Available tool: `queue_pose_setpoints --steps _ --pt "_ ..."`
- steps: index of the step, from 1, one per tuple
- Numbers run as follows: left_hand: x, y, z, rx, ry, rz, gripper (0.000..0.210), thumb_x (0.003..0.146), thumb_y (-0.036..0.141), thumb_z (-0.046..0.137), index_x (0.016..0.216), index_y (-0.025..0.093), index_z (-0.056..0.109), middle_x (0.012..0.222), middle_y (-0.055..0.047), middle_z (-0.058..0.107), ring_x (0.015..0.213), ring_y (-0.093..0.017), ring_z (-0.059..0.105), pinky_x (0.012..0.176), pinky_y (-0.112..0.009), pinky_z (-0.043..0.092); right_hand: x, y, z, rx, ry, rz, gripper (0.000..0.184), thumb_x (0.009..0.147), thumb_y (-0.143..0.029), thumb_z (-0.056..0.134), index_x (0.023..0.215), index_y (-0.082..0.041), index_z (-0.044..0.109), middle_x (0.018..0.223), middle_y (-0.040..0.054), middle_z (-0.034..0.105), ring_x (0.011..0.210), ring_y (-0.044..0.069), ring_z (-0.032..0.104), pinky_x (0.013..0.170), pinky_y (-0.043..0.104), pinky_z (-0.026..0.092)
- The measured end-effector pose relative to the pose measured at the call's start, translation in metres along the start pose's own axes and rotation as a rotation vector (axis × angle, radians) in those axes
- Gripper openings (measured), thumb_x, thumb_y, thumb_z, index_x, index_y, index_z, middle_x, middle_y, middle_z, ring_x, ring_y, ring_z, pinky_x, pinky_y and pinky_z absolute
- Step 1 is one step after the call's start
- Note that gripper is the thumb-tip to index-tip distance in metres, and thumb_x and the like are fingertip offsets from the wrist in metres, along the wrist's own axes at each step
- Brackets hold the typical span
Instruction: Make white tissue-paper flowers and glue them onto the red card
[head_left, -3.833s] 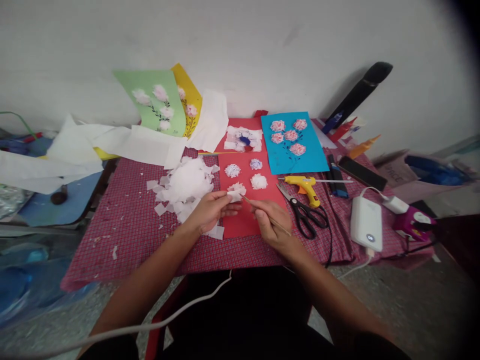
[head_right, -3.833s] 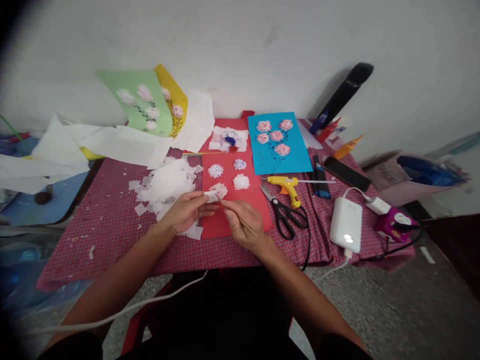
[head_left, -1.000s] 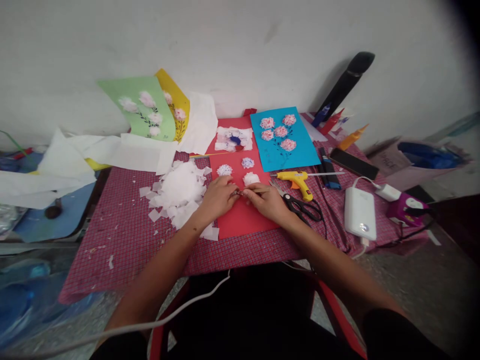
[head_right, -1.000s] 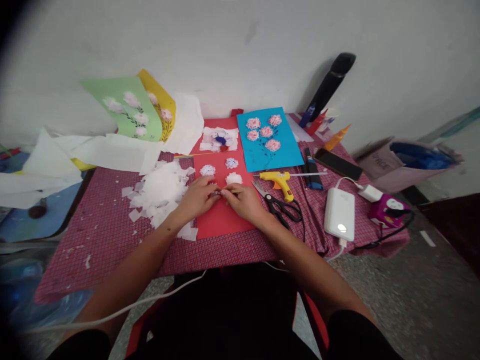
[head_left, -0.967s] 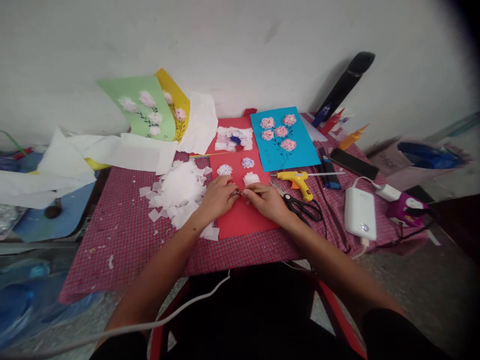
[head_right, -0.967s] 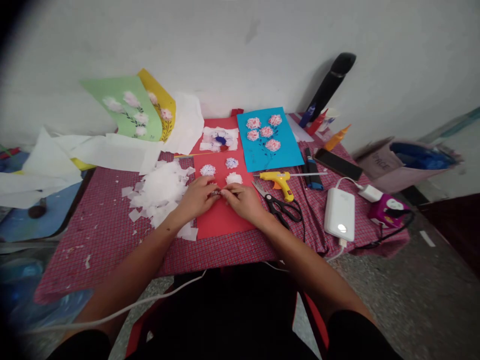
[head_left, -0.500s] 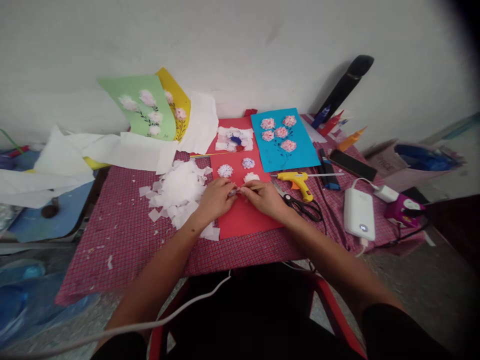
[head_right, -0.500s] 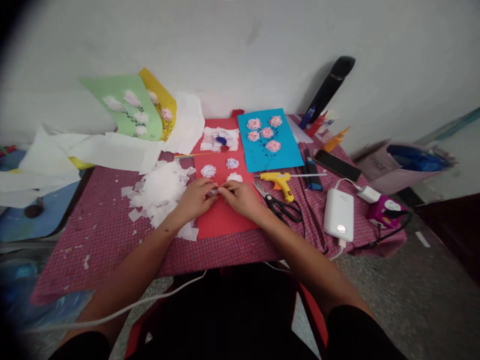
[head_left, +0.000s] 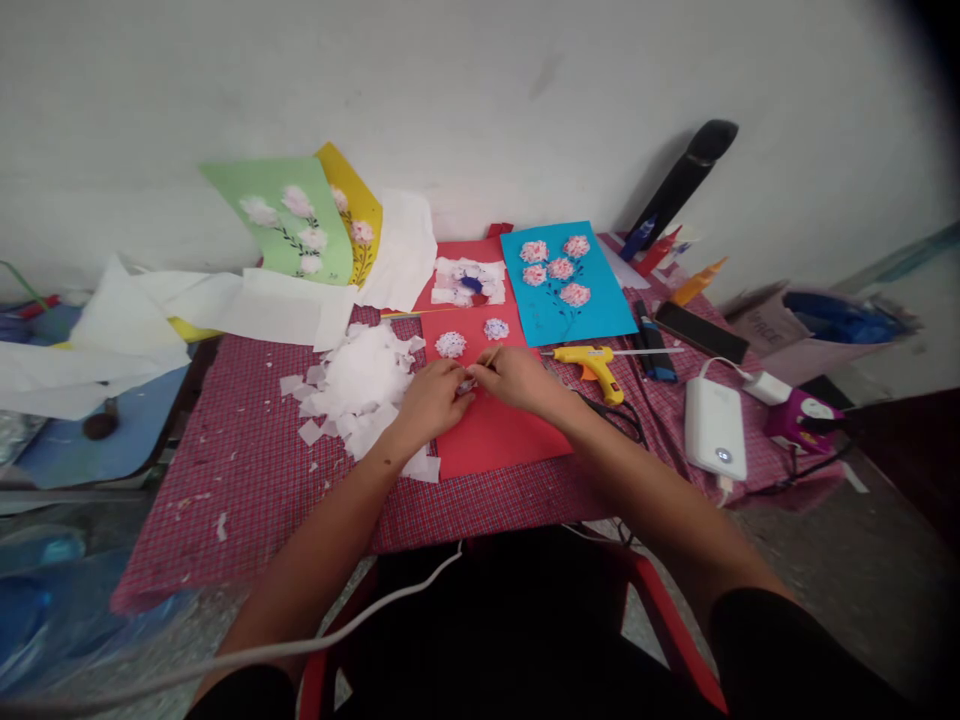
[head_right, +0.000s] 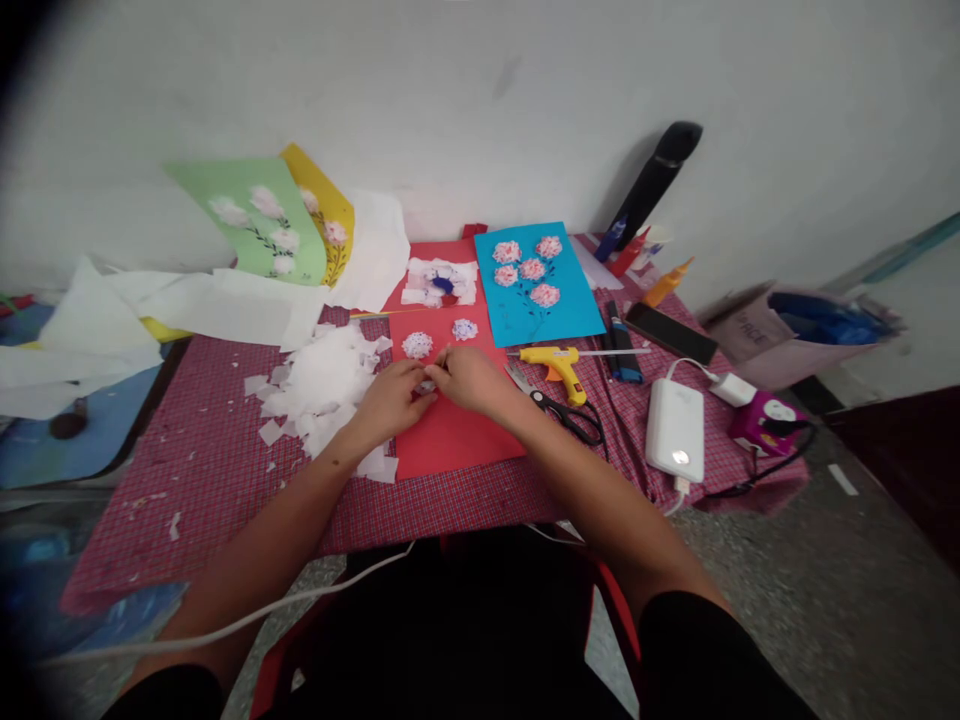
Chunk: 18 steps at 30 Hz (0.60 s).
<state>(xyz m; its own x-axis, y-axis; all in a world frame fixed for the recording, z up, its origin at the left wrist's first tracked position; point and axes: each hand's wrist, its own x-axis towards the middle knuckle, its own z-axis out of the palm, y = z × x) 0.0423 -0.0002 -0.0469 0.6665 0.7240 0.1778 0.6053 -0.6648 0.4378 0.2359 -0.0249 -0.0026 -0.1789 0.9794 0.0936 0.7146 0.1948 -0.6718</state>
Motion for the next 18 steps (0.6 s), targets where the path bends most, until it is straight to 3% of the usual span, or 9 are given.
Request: queue_pose_setpoints --steps 6,18 --pt "0.0 0.0 0.001 -0.007 0.025 0.008 0.024 0.094 0.024 0.069 0.117 0.017 0.073 0.119 -0.013 0.071 0.113 -0.03 0.066 0.104 -0.046 0.054 -0.002 -0.007 -0.007 0.032 -0.044 0.054 0.028 0.098 -0.023 0.062 0.072 -0.019 0.07 0.072 0.0054 0.074 0.065 0.018 0.064 0.061 0.031 0.036" --pt "-0.002 0.002 0.0 -0.04 0.067 -0.005 0.022 0.091 0.023 0.071 0.113 0.019 0.073 0.119 -0.012 0.07 0.113 -0.03 0.068 0.104 -0.048 0.056 -0.022 0.001 -0.016 0.136 0.029 0.04 0.031 0.1 -0.029 0.056 0.072 -0.021 0.064 0.071 0.0034 0.071 0.067 0.018 0.063 0.065 0.031 0.042"
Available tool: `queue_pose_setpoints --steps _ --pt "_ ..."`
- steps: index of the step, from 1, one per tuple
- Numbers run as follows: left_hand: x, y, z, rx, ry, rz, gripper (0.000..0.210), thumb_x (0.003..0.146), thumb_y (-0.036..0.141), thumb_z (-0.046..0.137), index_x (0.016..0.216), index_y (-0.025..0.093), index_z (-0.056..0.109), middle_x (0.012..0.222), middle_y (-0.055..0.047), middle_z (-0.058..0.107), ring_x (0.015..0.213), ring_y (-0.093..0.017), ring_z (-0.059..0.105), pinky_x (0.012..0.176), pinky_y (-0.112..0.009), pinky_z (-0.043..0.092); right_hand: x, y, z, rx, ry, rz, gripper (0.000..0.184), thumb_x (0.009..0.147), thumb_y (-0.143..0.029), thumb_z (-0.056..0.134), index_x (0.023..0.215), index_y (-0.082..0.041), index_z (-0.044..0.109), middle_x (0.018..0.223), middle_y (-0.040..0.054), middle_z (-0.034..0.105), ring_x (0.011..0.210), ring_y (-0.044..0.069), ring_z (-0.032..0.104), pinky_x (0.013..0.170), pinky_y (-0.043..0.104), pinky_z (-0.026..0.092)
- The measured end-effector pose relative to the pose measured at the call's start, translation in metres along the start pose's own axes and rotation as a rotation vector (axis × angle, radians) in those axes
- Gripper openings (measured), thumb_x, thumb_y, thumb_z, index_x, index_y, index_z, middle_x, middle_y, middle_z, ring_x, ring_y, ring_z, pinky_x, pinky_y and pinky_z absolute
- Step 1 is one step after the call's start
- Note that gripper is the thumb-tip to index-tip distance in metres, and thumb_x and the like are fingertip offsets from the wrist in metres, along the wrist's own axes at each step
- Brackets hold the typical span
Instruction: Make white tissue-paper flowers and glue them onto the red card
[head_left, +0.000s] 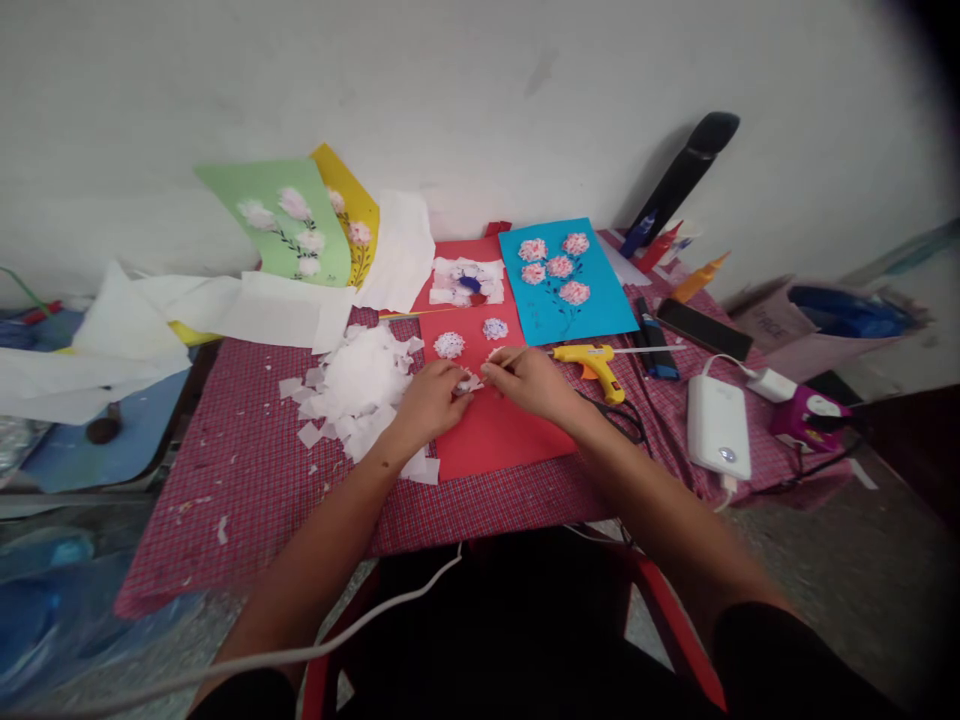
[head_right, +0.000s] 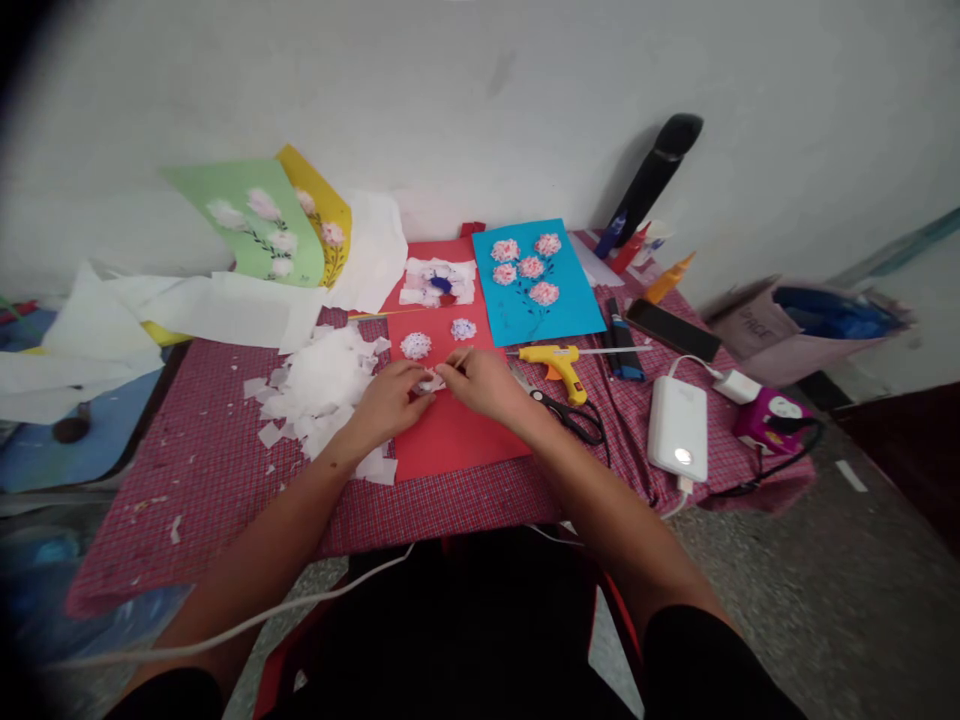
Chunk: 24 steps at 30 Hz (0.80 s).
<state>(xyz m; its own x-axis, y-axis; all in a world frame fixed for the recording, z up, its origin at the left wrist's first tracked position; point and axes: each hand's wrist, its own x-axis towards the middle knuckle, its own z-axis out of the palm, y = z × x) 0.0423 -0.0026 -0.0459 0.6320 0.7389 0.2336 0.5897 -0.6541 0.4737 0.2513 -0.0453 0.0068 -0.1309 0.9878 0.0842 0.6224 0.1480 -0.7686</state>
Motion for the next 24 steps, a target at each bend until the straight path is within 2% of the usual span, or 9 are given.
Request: queue_pose_setpoints --steps 5,12,17,21,24 --pt "0.0 0.004 -0.001 -0.021 0.014 -0.035 0.018 0.089 0.023 0.073 0.105 0.019 0.069 0.115 -0.011 0.07 0.114 -0.03 0.067 0.105 -0.049 0.055 0.008 0.01 -0.001 0.02 0.139 -0.006 0.035 0.104 -0.038 0.054 0.076 -0.021 0.066 0.075 0.0065 0.074 0.072 0.021 0.067 0.069 0.032 0.046" --pt "-0.001 0.007 -0.003 -0.014 0.014 -0.049 0.021 0.087 0.023 0.074 0.104 0.022 0.062 0.112 -0.009 0.069 0.109 -0.029 0.066 0.099 -0.048 0.057 0.009 0.032 0.012 0.033 0.26 0.0 0.034 0.104 -0.043 0.055 0.082 -0.021 0.069 0.081 0.0075 0.077 0.076 0.023 0.071 0.07 0.033 0.047" --pt "-0.002 0.008 -0.004 0.014 0.013 -0.028 0.024 0.086 0.022 0.075 0.107 0.022 0.062 0.117 -0.01 0.069 0.114 -0.03 0.066 0.103 -0.048 0.056 0.003 0.034 0.014 0.015 0.245 -0.008 0.038 0.104 -0.045 0.054 0.077 -0.022 0.067 0.074 0.0052 0.072 0.069 0.021 0.066 0.066 0.031 0.042" --pt "-0.004 0.009 -0.006 0.033 0.014 0.035 0.012 0.089 0.022 0.071 0.098 0.022 0.064 0.127 -0.011 0.068 0.118 -0.03 0.065 0.106 -0.048 0.055 -0.002 0.028 0.013 0.053 0.242 -0.025 0.042 0.106 -0.047 0.051 0.077 -0.022 0.065 0.07 0.0033 0.067 0.067 0.019 0.062 0.064 0.031 0.04" --pt "-0.005 0.008 -0.006 0.045 0.016 0.046 0.012 0.088 0.021 0.07 0.099 0.021 0.065 0.129 -0.011 0.067 0.118 -0.03 0.066 0.105 -0.048 0.055 -0.003 0.026 0.016 0.072 0.204 -0.065 0.041 0.106 -0.046 0.05 0.073 -0.022 0.059 0.071 0.0034 0.067 0.067 0.019 0.061 0.065 0.032 0.04"
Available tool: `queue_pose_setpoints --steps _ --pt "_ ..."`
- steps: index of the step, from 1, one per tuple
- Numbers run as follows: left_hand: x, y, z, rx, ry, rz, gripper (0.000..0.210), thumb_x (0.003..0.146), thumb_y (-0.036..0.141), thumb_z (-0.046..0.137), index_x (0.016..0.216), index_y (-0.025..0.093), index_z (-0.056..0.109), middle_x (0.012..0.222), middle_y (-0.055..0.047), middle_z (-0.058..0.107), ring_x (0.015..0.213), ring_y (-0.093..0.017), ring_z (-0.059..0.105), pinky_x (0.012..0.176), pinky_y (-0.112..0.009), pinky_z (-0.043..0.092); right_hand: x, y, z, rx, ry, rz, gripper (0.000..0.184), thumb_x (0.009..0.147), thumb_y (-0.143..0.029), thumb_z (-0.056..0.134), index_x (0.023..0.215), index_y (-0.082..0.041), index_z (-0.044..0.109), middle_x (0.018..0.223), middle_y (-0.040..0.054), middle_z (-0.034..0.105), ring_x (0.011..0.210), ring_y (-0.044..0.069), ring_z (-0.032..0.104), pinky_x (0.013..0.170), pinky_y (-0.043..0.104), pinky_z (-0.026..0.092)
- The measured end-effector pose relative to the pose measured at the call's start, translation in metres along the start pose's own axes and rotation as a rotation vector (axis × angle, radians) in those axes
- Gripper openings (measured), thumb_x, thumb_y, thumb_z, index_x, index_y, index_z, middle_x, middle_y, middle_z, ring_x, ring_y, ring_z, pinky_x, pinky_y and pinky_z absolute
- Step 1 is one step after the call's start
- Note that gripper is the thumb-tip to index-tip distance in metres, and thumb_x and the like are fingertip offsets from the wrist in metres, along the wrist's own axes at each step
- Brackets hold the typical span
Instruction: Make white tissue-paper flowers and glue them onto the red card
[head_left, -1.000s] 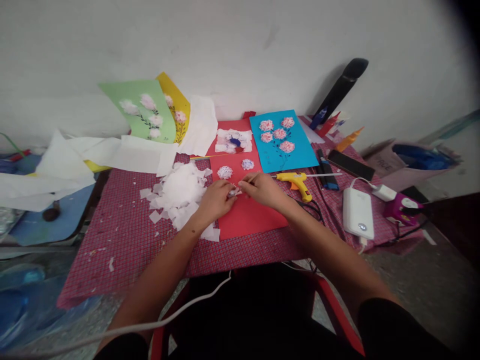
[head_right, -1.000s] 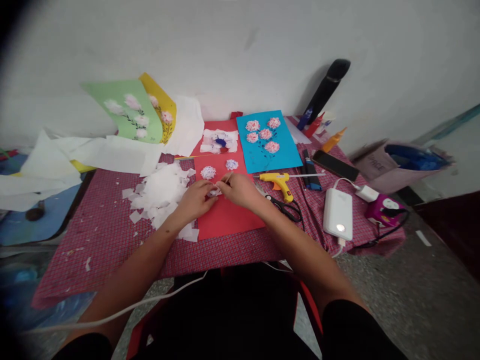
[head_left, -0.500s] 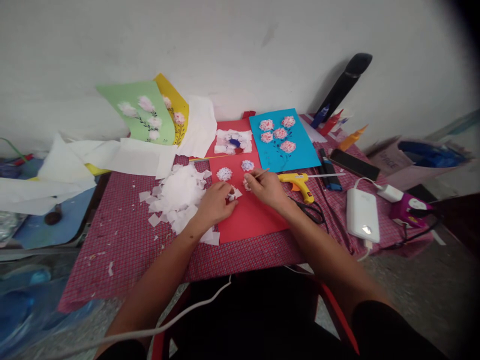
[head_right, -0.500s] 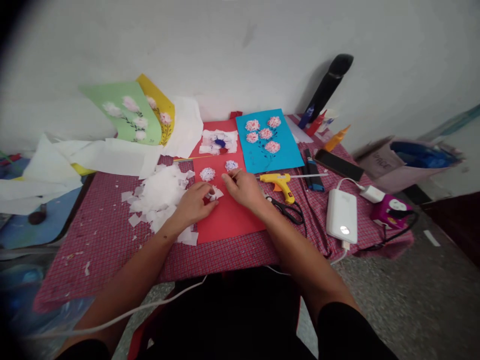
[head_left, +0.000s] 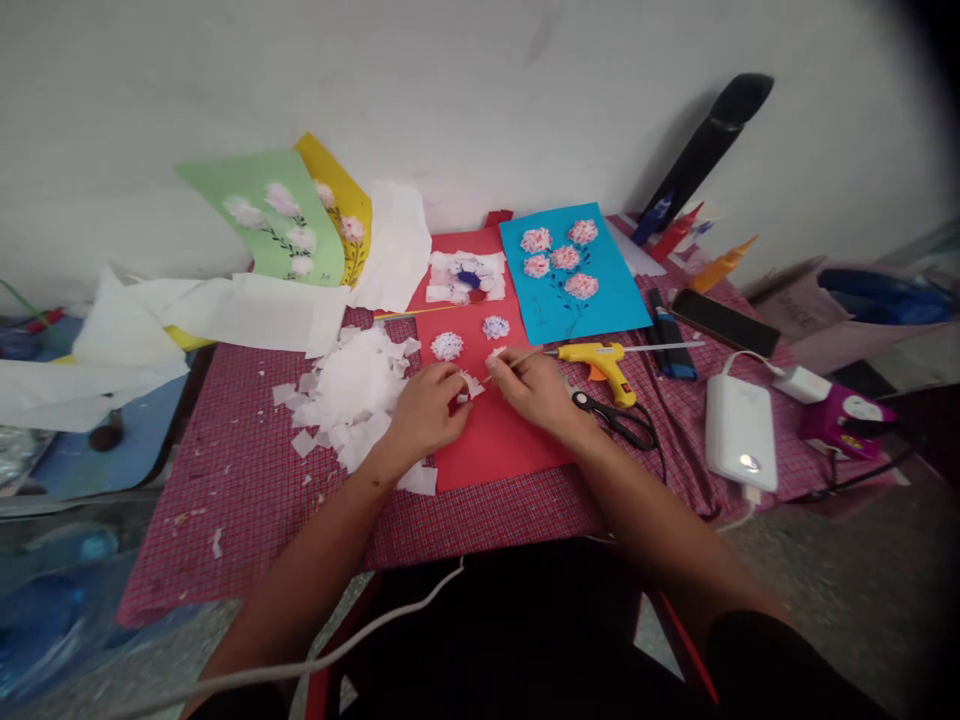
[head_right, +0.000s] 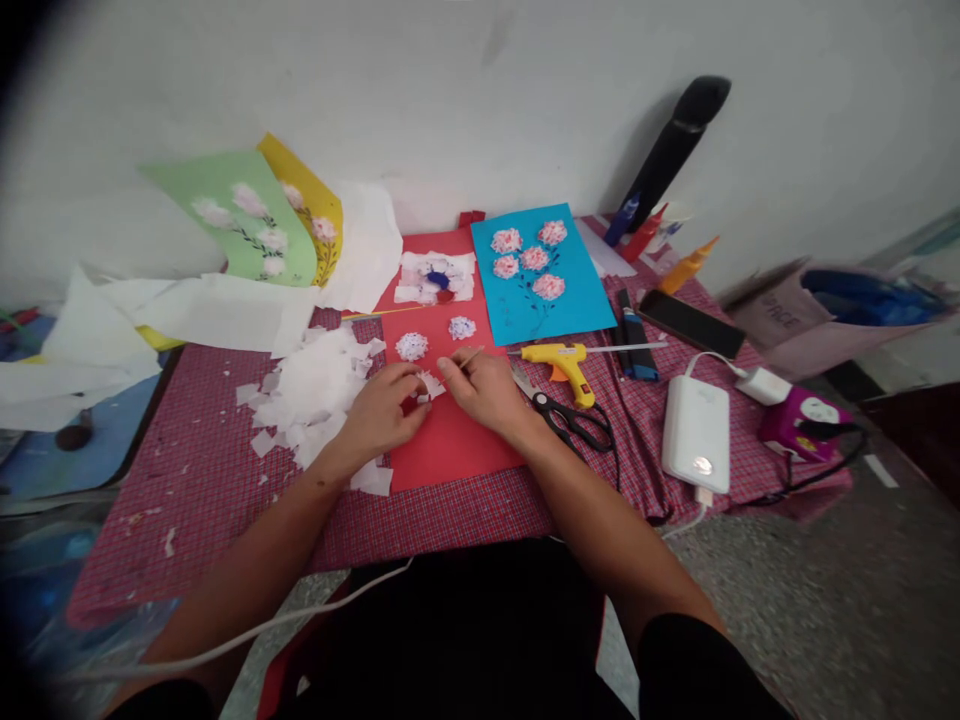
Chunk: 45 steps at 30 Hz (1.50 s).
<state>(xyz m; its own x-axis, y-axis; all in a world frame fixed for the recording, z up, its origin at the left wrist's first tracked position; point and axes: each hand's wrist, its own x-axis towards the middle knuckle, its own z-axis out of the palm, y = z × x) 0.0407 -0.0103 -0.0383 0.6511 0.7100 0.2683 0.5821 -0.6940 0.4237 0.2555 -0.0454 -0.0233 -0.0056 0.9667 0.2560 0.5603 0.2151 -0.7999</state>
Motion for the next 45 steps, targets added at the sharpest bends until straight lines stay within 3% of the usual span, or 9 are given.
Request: queue_pose_setpoints --steps 4,10,14,24,30,33,38,45 --pt "0.0 -0.004 0.002 0.028 0.01 -0.023 0.017 0.088 0.019 0.069 0.104 0.022 0.066 0.128 -0.011 0.068 0.119 -0.03 0.065 0.105 -0.048 0.055 0.0 0.003 0.005 0.017 -0.059 -0.029 0.039 0.105 -0.043 0.049 0.073 -0.023 0.057 0.078 0.0055 0.07 0.072 0.02 0.064 0.068 0.033 0.042" --pt "0.001 -0.003 0.002 0.057 0.004 -0.016 0.003 0.092 0.023 0.067 0.093 0.02 0.065 0.122 -0.012 0.07 0.113 -0.029 0.067 0.101 -0.048 0.056 0.001 0.005 0.006 -0.003 -0.053 -0.029 0.039 0.105 -0.044 0.048 0.073 -0.023 0.056 0.079 0.0063 0.071 0.072 0.02 0.064 0.069 0.034 0.043" --pt "0.002 -0.002 0.003 0.052 0.01 -0.026 0.005 0.094 0.022 0.064 0.09 0.02 0.064 0.116 -0.011 0.07 0.109 -0.028 0.067 0.098 -0.047 0.056 0.0 0.001 0.005 0.023 -0.075 -0.015 0.038 0.106 -0.044 0.047 0.075 -0.023 0.057 0.079 0.0056 0.071 0.074 0.02 0.065 0.07 0.033 0.044" --pt "0.003 -0.003 0.007 0.052 -0.004 -0.048 0.002 0.094 0.021 0.062 0.093 0.021 0.064 0.107 -0.009 0.067 0.102 -0.026 0.064 0.094 -0.044 0.055 0.002 0.004 0.008 -0.094 -0.112 0.005 0.036 0.106 -0.037 0.046 0.075 -0.023 0.057 0.079 0.0057 0.07 0.077 0.021 0.065 0.08 0.034 0.046" --pt "0.004 -0.002 0.005 0.053 -0.023 -0.051 0.005 0.094 0.021 0.062 0.09 0.021 0.062 0.106 -0.008 0.067 0.1 -0.026 0.064 0.093 -0.044 0.055 0.001 0.001 0.005 -0.006 -0.095 0.001 0.037 0.107 -0.039 0.047 0.077 -0.022 0.06 0.08 0.0055 0.071 0.075 0.02 0.065 0.074 0.033 0.045" --pt "0.004 -0.002 0.006 0.031 -0.023 -0.09 0.004 0.094 0.022 0.062 0.098 0.021 0.063 0.107 -0.009 0.068 0.102 -0.027 0.065 0.095 -0.045 0.056 0.001 0.0 0.001 0.047 -0.039 0.029 0.038 0.107 -0.042 0.046 0.078 -0.022 0.061 0.082 0.0062 0.073 0.076 0.02 0.066 0.071 0.032 0.046" --pt "0.004 0.001 0.008 0.006 0.015 -0.07 0.044 0.091 0.024 0.065 0.135 0.021 0.059 0.141 -0.014 0.062 0.133 -0.032 0.058 0.116 -0.052 0.048 0.002 0.003 0.0 -0.037 -0.037 0.029 0.034 0.106 -0.041 0.047 0.084 -0.022 0.065 0.087 0.0076 0.076 0.081 0.022 0.069 0.075 0.034 0.047" --pt "0.005 0.0 0.012 0.003 0.038 -0.064 0.043 0.093 0.027 0.064 0.136 0.021 0.063 0.142 -0.014 0.061 0.135 -0.032 0.058 0.119 -0.053 0.047 0.0 0.0 -0.002 -0.027 -0.105 0.023 0.032 0.106 -0.04 0.048 0.084 -0.023 0.064 0.087 0.0067 0.076 0.081 0.022 0.069 0.073 0.033 0.046"
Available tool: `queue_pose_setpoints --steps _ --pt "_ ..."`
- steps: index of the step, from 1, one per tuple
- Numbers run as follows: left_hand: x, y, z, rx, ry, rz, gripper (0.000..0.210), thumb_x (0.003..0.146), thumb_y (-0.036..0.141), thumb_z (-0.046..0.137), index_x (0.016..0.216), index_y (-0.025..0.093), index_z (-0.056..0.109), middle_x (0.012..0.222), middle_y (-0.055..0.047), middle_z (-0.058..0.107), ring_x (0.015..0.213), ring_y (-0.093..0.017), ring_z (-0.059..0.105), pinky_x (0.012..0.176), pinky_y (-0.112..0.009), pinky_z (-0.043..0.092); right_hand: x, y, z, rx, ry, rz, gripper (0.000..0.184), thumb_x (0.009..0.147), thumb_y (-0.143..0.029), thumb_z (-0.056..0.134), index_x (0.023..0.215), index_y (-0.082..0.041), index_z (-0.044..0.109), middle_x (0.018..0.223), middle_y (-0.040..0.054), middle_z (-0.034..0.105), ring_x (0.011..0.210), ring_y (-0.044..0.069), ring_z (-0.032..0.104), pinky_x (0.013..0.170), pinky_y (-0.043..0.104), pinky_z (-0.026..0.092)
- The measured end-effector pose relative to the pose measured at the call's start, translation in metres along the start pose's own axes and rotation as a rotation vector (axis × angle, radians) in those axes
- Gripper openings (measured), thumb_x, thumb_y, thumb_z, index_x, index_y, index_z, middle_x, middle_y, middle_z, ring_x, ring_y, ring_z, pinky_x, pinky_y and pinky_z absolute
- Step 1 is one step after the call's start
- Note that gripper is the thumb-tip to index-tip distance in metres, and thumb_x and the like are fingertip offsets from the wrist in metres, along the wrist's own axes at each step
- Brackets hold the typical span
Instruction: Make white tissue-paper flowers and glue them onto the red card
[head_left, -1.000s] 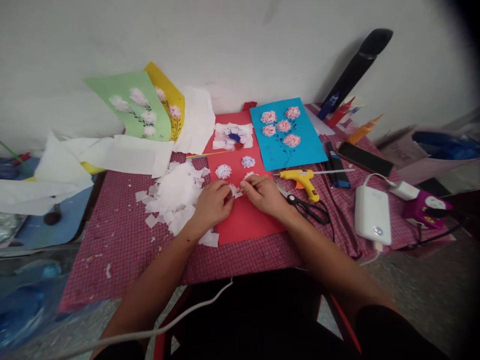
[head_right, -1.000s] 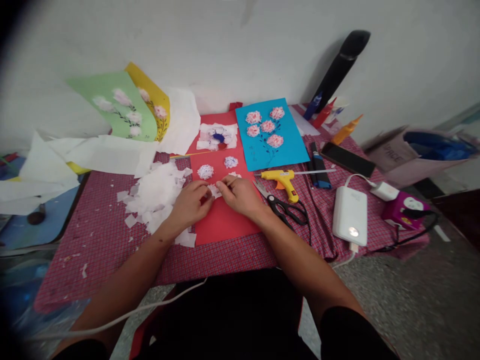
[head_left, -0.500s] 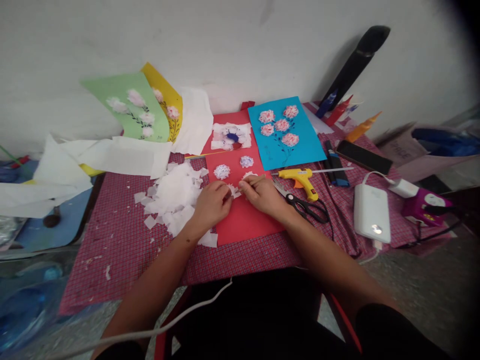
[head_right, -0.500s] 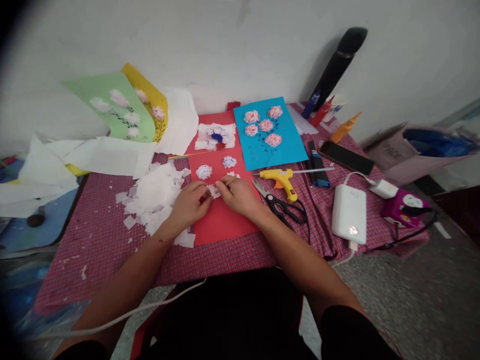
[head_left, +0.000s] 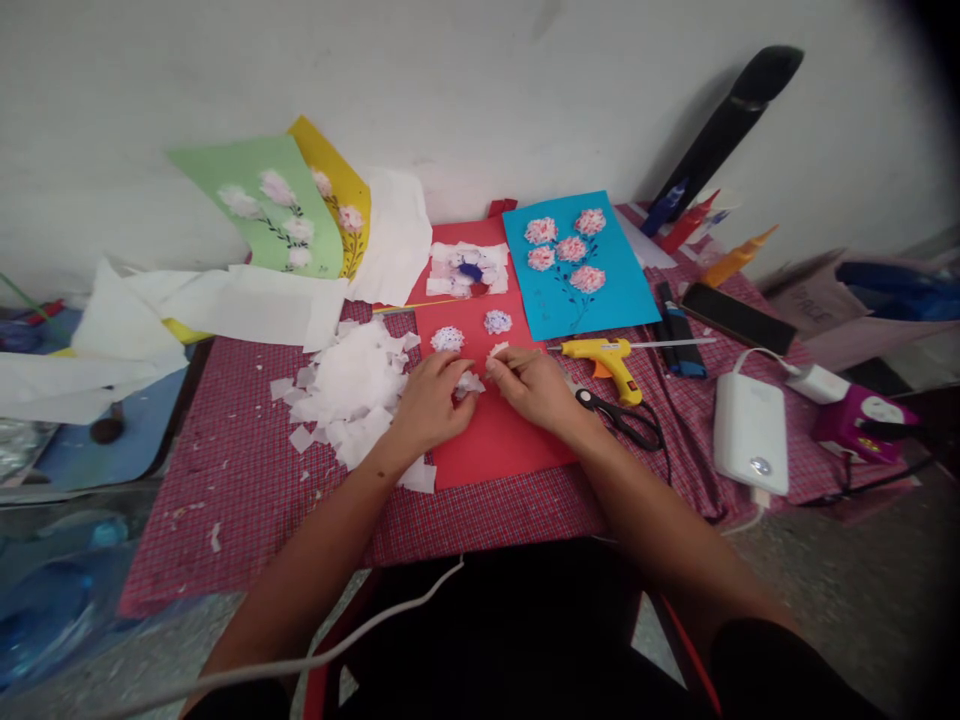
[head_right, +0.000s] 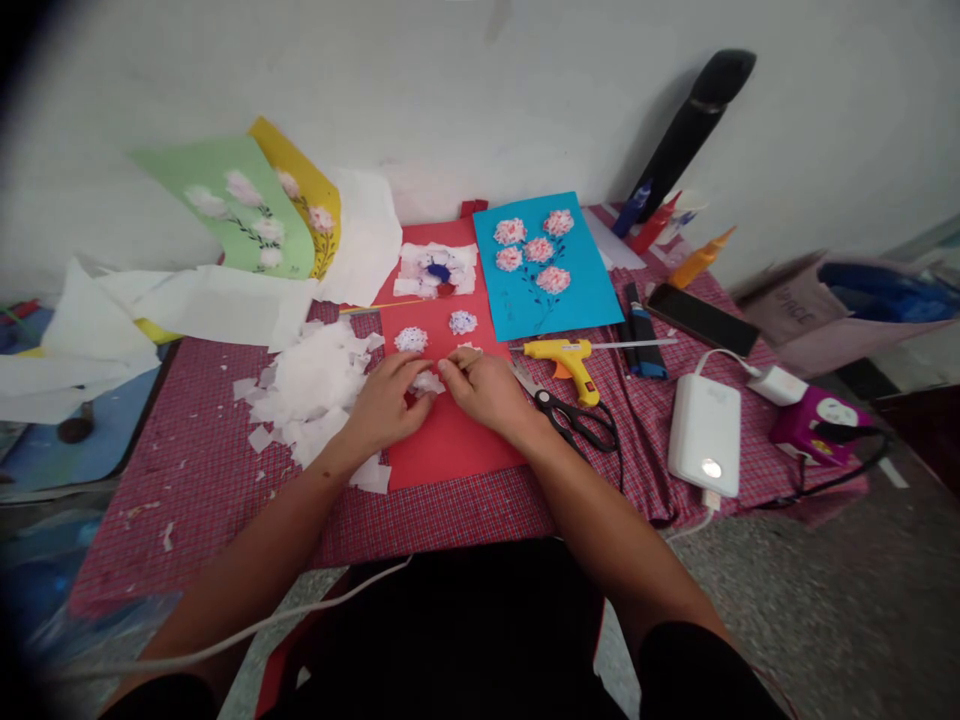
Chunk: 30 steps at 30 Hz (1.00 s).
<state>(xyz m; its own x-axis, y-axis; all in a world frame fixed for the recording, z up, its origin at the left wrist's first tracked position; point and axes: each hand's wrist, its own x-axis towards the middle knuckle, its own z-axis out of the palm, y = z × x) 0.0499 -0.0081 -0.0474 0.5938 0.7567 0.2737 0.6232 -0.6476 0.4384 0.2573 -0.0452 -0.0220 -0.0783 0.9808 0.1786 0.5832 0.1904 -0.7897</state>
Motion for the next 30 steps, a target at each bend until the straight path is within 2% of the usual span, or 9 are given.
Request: queue_pose_setpoints --steps 8,16,23,30 --pt "0.0036 -0.0012 0.0036 -0.014 0.035 0.031 0.028 0.102 0.025 0.054 0.125 0.018 0.068 0.134 -0.015 0.064 0.127 -0.03 0.061 0.113 -0.049 0.051 -0.0031 -0.002 0.0001 0.021 -0.035 -0.035 0.032 0.106 -0.04 0.048 0.085 -0.022 0.064 0.083 0.0053 0.072 0.077 0.021 0.066 0.072 0.033 0.044" --pt "0.0071 -0.0017 0.0071 -0.04 0.025 0.042 0.018 0.096 0.02 0.059 0.11 0.02 0.07 0.129 -0.012 0.066 0.123 -0.028 0.064 0.11 -0.049 0.053 -0.0034 -0.0041 -0.0016 0.01 -0.082 -0.044 0.032 0.106 -0.04 0.049 0.086 -0.023 0.067 0.084 0.004 0.073 0.079 0.019 0.066 0.072 0.031 0.044" --pt "0.0067 -0.0031 0.0058 -0.057 0.011 0.037 0.007 0.093 0.017 0.062 0.097 0.02 0.067 0.127 -0.011 0.067 0.121 -0.028 0.064 0.108 -0.048 0.054 0.0 0.0018 -0.0017 0.009 0.028 0.032 0.031 0.105 -0.037 0.048 0.082 -0.023 0.063 0.081 0.0054 0.073 0.076 0.021 0.066 0.069 0.033 0.044" --pt "0.0057 -0.0034 0.0035 -0.076 0.011 0.039 0.006 0.094 0.016 0.061 0.095 0.021 0.065 0.125 -0.01 0.067 0.121 -0.027 0.064 0.107 -0.046 0.055 -0.0001 0.0023 0.0001 0.065 -0.002 0.056 0.028 0.105 -0.037 0.051 0.084 -0.023 0.064 0.085 0.0051 0.074 0.081 0.02 0.067 0.073 0.033 0.046"
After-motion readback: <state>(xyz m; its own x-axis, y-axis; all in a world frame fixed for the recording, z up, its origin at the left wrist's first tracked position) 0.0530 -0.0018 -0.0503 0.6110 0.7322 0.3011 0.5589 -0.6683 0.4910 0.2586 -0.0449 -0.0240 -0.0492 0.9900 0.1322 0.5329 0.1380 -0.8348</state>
